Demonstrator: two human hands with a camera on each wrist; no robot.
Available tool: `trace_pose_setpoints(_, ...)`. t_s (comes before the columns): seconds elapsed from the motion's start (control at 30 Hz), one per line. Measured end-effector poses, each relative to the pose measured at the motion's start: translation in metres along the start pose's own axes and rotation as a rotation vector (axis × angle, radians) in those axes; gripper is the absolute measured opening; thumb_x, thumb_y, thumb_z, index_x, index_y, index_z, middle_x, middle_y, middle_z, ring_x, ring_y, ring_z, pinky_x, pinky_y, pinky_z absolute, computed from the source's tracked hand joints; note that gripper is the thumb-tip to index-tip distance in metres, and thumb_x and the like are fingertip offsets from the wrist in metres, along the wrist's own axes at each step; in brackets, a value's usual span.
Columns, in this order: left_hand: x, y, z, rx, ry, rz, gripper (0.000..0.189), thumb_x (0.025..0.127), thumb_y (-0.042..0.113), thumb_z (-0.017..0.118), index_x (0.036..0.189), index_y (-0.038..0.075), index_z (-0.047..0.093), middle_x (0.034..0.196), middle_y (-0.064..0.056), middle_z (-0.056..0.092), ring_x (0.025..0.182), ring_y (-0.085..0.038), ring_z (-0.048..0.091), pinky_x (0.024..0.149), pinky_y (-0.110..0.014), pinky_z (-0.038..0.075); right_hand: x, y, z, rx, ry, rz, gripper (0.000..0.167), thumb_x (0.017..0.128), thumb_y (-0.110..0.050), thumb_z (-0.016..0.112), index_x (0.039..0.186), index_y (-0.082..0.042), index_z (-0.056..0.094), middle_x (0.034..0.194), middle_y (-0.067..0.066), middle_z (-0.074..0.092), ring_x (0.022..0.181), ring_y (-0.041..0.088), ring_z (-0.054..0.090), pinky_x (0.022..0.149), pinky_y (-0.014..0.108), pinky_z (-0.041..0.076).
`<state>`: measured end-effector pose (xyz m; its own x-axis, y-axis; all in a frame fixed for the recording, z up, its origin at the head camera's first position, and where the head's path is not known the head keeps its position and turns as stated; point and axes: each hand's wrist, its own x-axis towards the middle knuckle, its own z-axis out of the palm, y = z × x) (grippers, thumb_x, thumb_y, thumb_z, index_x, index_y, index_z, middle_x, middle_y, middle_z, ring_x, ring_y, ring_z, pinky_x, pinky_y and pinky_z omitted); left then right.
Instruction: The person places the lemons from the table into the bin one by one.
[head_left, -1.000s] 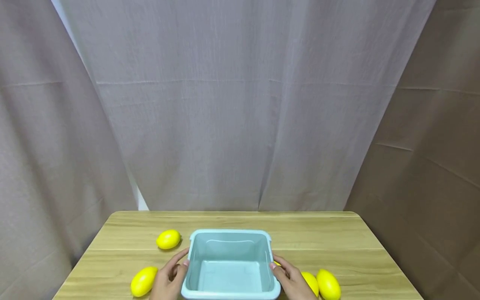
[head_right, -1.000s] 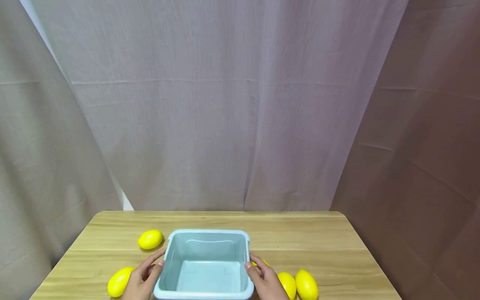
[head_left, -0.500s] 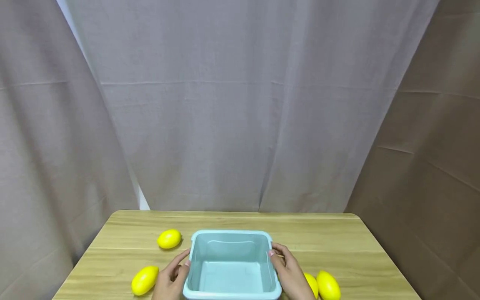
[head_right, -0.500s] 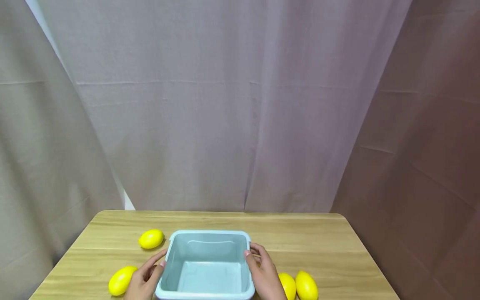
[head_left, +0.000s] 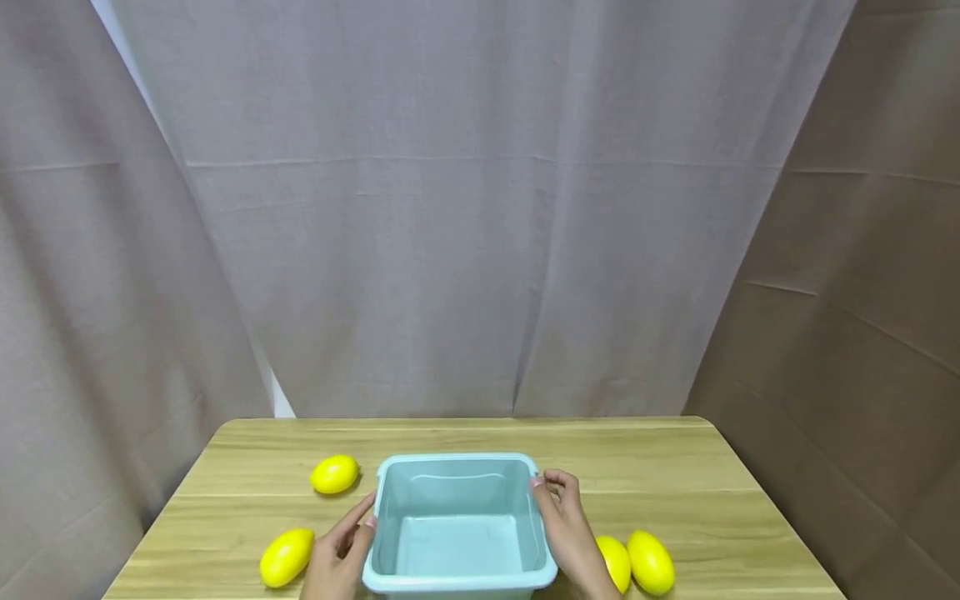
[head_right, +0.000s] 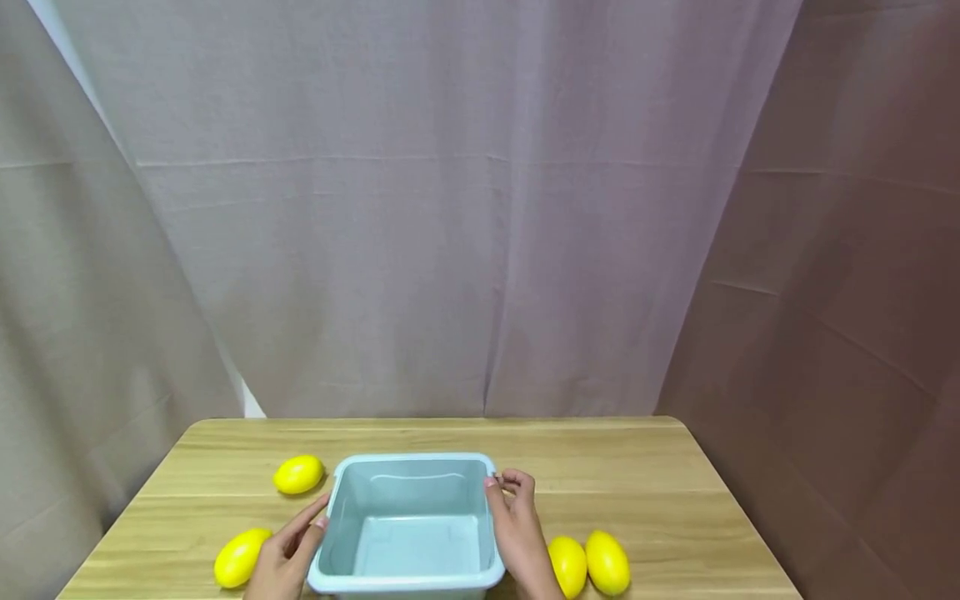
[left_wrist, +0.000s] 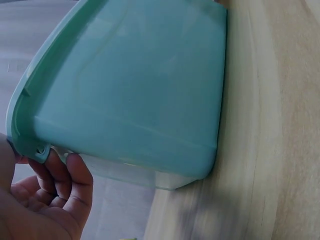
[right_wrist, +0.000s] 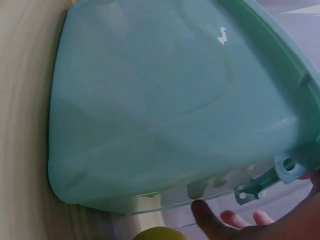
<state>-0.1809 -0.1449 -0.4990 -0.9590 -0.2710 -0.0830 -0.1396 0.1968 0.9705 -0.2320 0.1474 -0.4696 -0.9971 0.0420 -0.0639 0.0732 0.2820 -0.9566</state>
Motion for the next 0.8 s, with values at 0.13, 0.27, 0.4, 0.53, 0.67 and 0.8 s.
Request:
trace_pose_setpoints(0.13, 0.0011, -0.0014, -0.0013, -0.016, -0.005, 0.011, 0.049, 0.108, 0.028, 0.058, 0.150, 0.004, 0.058, 0.087, -0.011, 0.072, 0.081, -0.019, 0.065, 0.068, -0.031, 0.062, 0.0037, 0.0008, 0.0023, 0.066, -0.021, -0.038, 0.063, 0.115, -0.042, 0.040, 0.159, 0.001, 0.027, 0.158, 0.032, 0.039, 0.142, 0.049, 0.045, 0.107, 0.060, 0.049)
trace_pose_setpoints(0.27, 0.0012, -0.0019, -0.0005, -0.035, -0.007, 0.048, 0.046, 0.107, 0.026, 0.059, 0.148, 0.003, 0.059, 0.113, -0.023, 0.076, 0.090, -0.021, 0.070, 0.073, -0.035, 0.065, 0.0064, 0.0021, 0.0020, 0.140, -0.056, -0.050, 0.058, 0.116, -0.038, 0.036, 0.162, -0.003, 0.030, 0.161, 0.027, 0.040, 0.141, 0.042, 0.048, 0.106, 0.055, 0.050)
trace_pose_setpoints(0.4, 0.0014, -0.0016, 0.0008, -0.033, -0.019, 0.068, 0.046, 0.108, 0.026, 0.059, 0.147, 0.002, 0.059, 0.134, -0.028, 0.067, 0.100, -0.025, 0.072, 0.078, -0.040, 0.065, 0.0070, 0.0053, 0.0011, 0.175, -0.077, -0.053, 0.055, 0.117, -0.034, 0.034, 0.163, -0.005, 0.031, 0.161, 0.026, 0.041, 0.137, 0.038, 0.051, 0.101, 0.050, 0.053)
trace_pose_setpoints(0.53, 0.0022, -0.0010, 0.0007, -0.018, -0.027, 0.061, 0.046, 0.109, 0.028, 0.057, 0.148, 0.003, 0.059, 0.144, -0.027, 0.060, 0.110, -0.029, 0.072, 0.082, -0.043, 0.065, 0.0057, 0.0080, 0.0016, 0.198, -0.090, -0.034, 0.053, 0.117, -0.032, 0.034, 0.164, -0.009, 0.031, 0.162, 0.026, 0.039, 0.136, 0.039, 0.050, 0.099, 0.051, 0.053)
trace_pose_setpoints(0.67, 0.0034, -0.0009, -0.0002, -0.001, -0.034, 0.049, 0.047, 0.110, 0.030, 0.056, 0.149, 0.003, 0.059, 0.146, -0.026, 0.058, 0.113, -0.030, 0.071, 0.083, -0.044, 0.064, 0.0036, 0.0085, 0.0024, 0.200, -0.097, -0.016, 0.054, 0.116, -0.036, 0.034, 0.165, -0.012, 0.030, 0.162, 0.025, 0.039, 0.135, 0.039, 0.051, 0.098, 0.052, 0.054)
trace_pose_setpoints(0.8, 0.0042, -0.0006, -0.0008, -0.005, -0.045, 0.042, 0.051, 0.110, 0.034, 0.056, 0.150, 0.002, 0.057, 0.145, -0.028, 0.059, 0.108, -0.029, 0.072, 0.081, -0.044, 0.065, 0.0034, 0.0070, 0.0021, 0.207, -0.112, 0.006, 0.057, 0.116, -0.039, 0.034, 0.165, -0.011, 0.029, 0.162, 0.025, 0.039, 0.135, 0.039, 0.052, 0.098, 0.053, 0.054)
